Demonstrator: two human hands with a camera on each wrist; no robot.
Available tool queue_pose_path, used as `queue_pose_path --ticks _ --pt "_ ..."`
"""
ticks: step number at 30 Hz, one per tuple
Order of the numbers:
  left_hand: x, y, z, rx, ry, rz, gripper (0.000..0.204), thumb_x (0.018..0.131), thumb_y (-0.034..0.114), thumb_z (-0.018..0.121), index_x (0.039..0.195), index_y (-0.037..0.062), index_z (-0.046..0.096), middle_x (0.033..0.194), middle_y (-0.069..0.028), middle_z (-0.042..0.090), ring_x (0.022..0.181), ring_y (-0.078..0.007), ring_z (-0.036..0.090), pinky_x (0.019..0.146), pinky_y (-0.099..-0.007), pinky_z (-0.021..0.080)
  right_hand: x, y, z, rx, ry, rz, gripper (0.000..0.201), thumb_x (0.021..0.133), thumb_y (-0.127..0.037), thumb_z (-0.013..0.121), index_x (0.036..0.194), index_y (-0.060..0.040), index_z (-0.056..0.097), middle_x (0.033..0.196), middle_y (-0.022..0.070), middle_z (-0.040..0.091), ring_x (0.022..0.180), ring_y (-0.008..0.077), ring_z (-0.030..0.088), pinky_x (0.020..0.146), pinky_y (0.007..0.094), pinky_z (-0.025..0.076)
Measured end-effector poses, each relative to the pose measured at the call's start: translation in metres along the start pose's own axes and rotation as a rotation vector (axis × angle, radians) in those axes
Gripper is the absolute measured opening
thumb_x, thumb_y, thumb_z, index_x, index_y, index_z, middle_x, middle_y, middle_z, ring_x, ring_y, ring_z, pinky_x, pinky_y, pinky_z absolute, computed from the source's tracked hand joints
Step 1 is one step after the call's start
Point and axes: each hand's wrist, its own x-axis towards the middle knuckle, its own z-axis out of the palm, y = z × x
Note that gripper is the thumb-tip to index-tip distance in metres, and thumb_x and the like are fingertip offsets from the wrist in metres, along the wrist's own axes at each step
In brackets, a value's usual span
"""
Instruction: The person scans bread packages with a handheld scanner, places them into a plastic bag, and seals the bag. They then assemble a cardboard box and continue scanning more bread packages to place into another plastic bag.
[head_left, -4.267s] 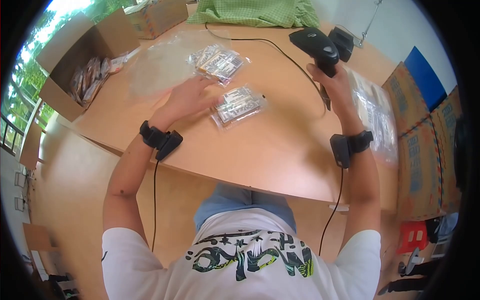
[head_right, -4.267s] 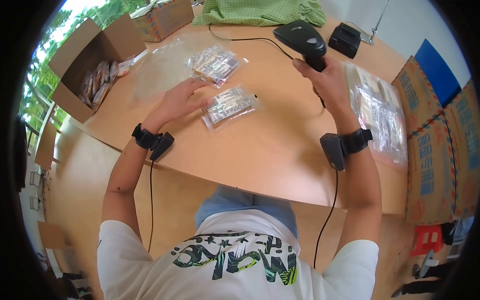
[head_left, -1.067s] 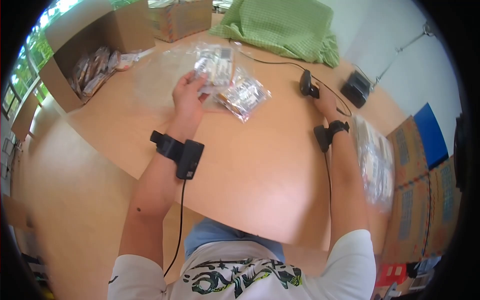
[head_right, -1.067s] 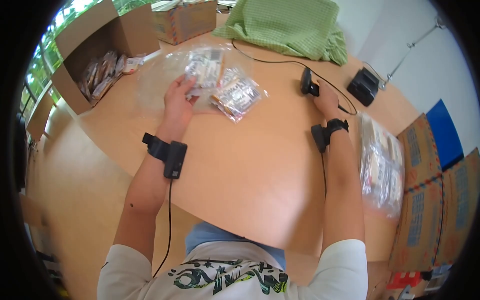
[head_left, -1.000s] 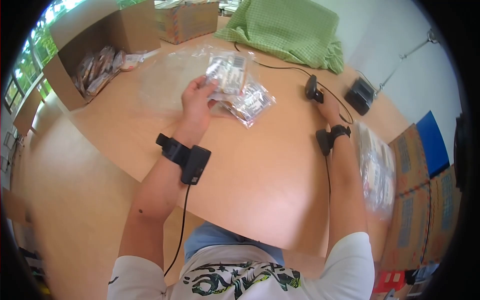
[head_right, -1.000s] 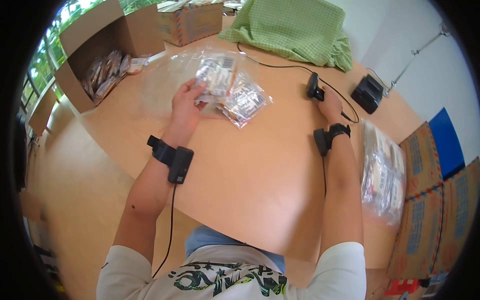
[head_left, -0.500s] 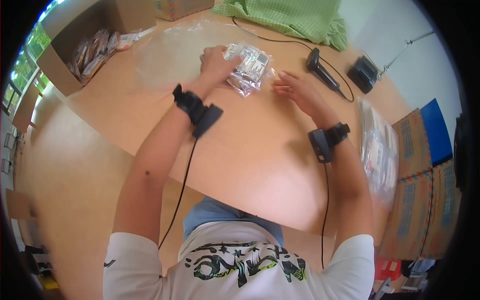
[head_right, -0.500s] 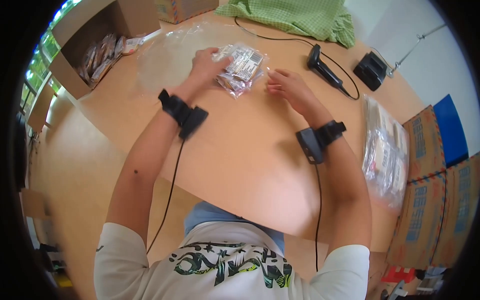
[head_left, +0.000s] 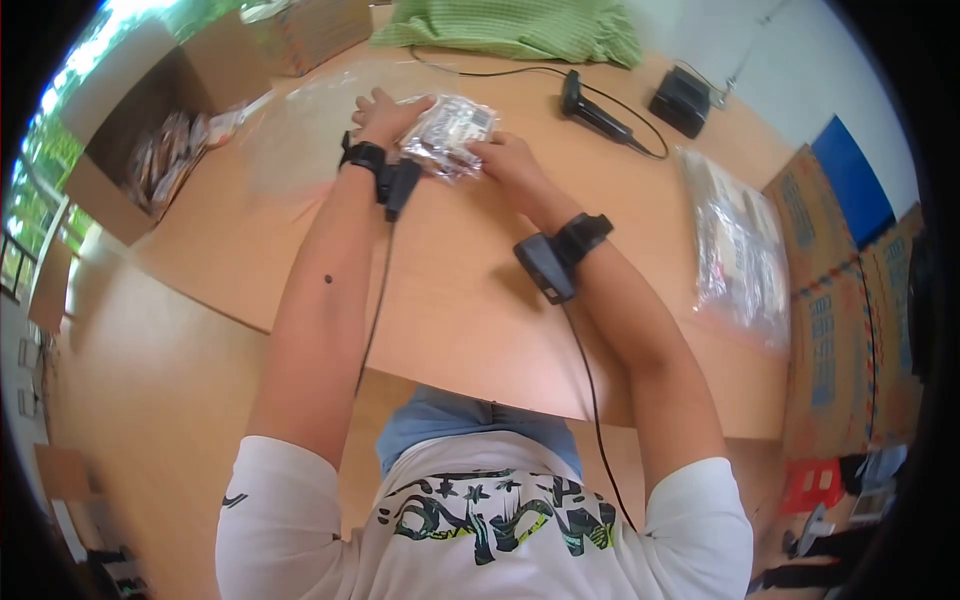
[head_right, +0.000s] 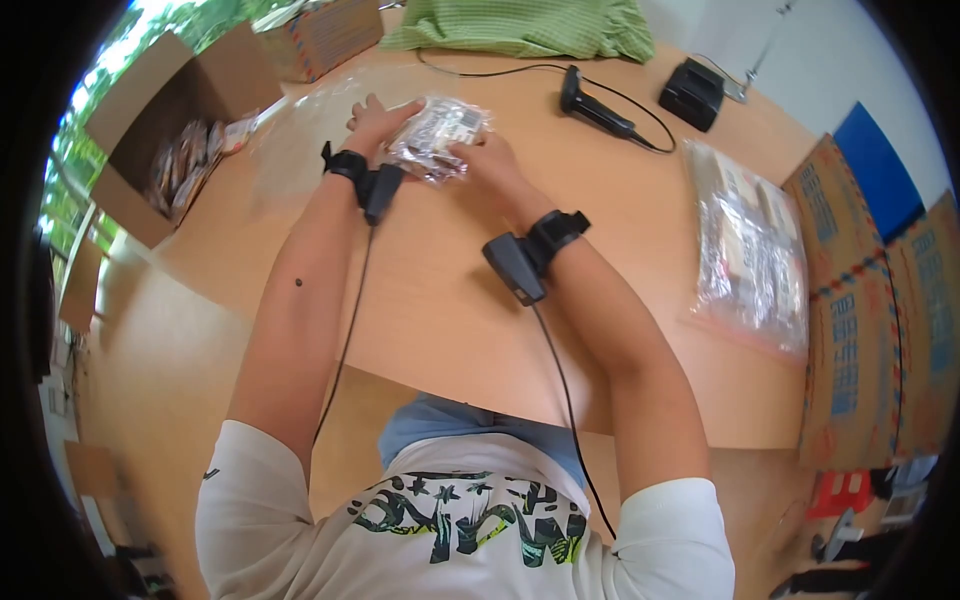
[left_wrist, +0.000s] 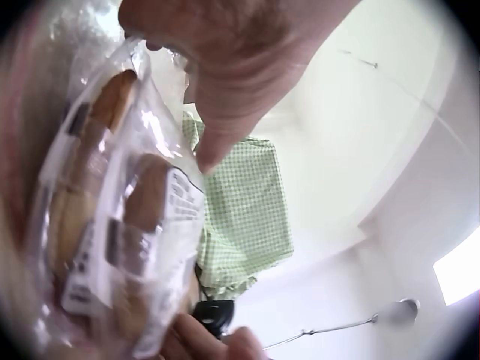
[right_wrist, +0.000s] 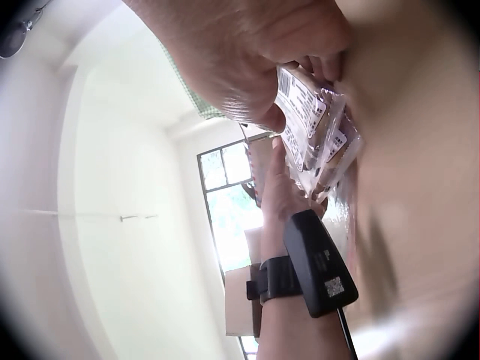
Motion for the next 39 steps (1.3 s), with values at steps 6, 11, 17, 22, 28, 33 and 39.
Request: queue_pose_path --ticks 6,11,17,22,28,33,39 --pt "0.087 -0.051 0.009 0.197 -0.271 0.227 0.125 0.064 0.081 0.061 0.137 -0.0152 0.032 0.137 -0.0316 0.043 0.125 -0.0362 0.048 0.101 -0.0383 0.042 0.024 0.040 0.002 -0.150 0.163 -0.280 0.032 0.078 -0.008 0.067 0.107 0.0043 0.062 0.099 0.0134 0.067 0.087 0.0199 0.064 0.079 0.0319 0.050" --pt "0.008 -0.014 -0.028 -0.144 -0.381 0.246 0.102 0.071 0.069 0.067 0.134 -0.0077 0.042 0.129 -0.0217 0.052 0.107 -0.0307 0.056 0.083 -0.0381 0.050 -0.013 0.012 0.009 -0.190 0.245 -0.378 0.041 0.072 -0.015 0.071 0.109 0.0004 0.062 0.100 0.0145 0.068 0.092 0.0243 0.066 0.084 0.0343 0.050" --pt "0.042 -0.012 -0.011 -0.155 -0.435 -0.144 0.061 0.086 0.055 0.061 0.110 -0.0010 0.066 0.106 -0.0087 0.066 0.088 -0.0125 0.059 0.071 -0.0287 0.049 -0.010 0.013 0.011 -0.260 0.240 -0.357 0.049 0.072 -0.018 0.071 0.115 -0.0003 0.058 0.104 0.0145 0.067 0.096 0.0240 0.065 0.085 0.0335 0.050" --pt "-0.007 0.021 -0.005 -0.499 -0.726 0.113 0.053 0.087 0.050 0.063 0.104 -0.0001 0.067 0.095 -0.0045 0.068 0.079 -0.0126 0.063 0.070 -0.0260 0.050 0.015 0.034 0.013 -0.118 0.110 -0.362 0.056 0.072 -0.010 0.070 0.123 0.0020 0.052 0.111 0.0143 0.064 0.102 0.0192 0.062 0.086 0.0332 0.049" --pt "-0.043 0.035 -0.011 -0.612 -0.673 0.159 0.040 0.087 0.031 0.068 0.111 -0.0005 0.059 0.098 -0.0106 0.068 0.081 -0.0196 0.068 0.068 -0.0316 0.058 -0.006 0.018 0.002 -0.169 0.318 -0.418 0.063 0.068 -0.019 0.073 0.123 0.0033 0.052 0.107 0.0179 0.065 0.098 0.0295 0.064 0.085 0.0365 0.051" --pt "-0.090 0.046 0.018 -1.256 -0.837 0.063 0.050 0.083 0.026 0.071 0.119 -0.0041 0.052 0.107 -0.0135 0.064 0.089 -0.0223 0.067 0.076 -0.0382 0.059 -0.044 -0.023 -0.048 0.483 -0.117 -0.103 0.054 0.080 -0.026 0.074 0.119 0.0039 0.053 0.108 0.0129 0.065 0.097 0.0222 0.065 0.084 0.0354 0.053" --pt "-0.166 0.065 0.020 -0.592 -1.000 0.181 0.051 0.090 0.039 0.062 0.124 0.0014 0.052 0.113 -0.0104 0.064 0.099 -0.0203 0.063 0.082 -0.0346 0.054 -0.123 -0.055 -0.127 0.221 -0.073 -0.017 0.046 0.085 -0.022 0.070 0.121 0.0003 0.052 0.109 0.0087 0.064 0.094 0.0179 0.065 0.085 0.0325 0.054"
